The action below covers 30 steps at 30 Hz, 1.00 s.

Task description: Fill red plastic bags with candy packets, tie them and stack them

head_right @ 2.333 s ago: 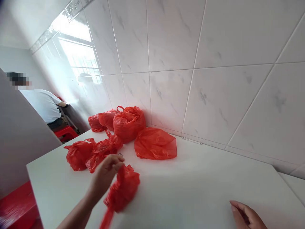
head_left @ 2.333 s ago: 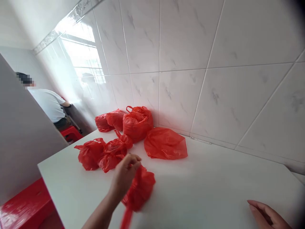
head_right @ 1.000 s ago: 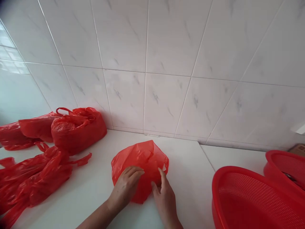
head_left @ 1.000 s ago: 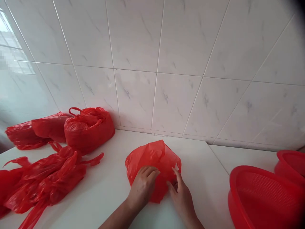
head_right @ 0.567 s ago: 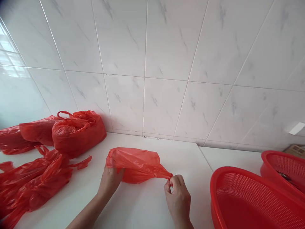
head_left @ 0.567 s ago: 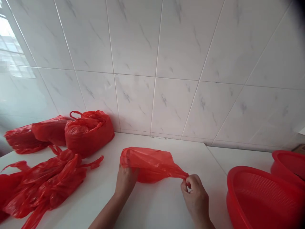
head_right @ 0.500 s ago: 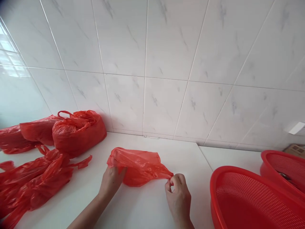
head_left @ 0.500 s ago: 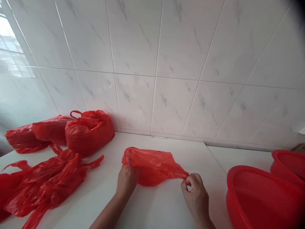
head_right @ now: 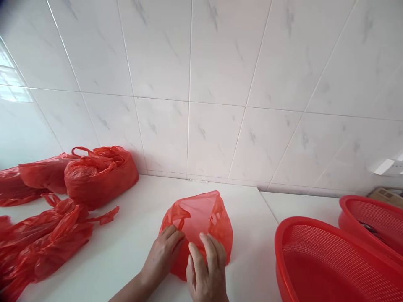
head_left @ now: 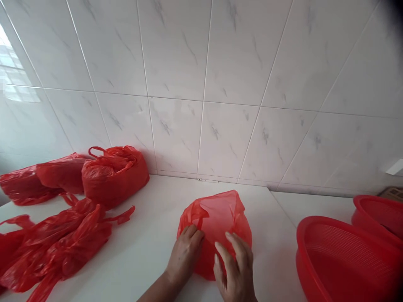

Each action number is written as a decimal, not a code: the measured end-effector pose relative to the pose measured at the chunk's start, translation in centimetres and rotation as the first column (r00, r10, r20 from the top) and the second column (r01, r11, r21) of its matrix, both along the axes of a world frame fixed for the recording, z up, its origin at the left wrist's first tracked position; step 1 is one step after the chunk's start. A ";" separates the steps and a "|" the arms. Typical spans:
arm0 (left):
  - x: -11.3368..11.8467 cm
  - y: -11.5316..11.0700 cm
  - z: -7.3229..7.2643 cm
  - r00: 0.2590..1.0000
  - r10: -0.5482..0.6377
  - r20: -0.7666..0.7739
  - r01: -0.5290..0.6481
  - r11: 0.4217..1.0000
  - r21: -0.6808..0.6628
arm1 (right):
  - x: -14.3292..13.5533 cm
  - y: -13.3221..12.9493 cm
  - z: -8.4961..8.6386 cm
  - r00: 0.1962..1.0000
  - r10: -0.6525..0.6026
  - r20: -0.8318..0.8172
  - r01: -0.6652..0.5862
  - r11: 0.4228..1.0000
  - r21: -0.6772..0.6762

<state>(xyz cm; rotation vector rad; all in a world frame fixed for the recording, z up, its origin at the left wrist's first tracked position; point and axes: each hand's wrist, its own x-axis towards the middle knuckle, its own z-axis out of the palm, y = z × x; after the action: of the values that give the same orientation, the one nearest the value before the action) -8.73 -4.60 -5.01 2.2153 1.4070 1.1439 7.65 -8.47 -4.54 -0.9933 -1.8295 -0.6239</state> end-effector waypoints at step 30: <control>-0.9 0.8 1.6 0.983 0.127 -0.134 -0.131 0.991 -0.027 | 6.5 3.8 -3.2 0.967 -0.251 -0.035 0.128 0.602 -0.788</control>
<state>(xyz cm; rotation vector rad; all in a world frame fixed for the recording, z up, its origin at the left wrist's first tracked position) -9.61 -3.76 -3.45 2.2399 1.6327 1.0191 14.12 -4.62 -7.76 -1.7816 -1.8863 0.2037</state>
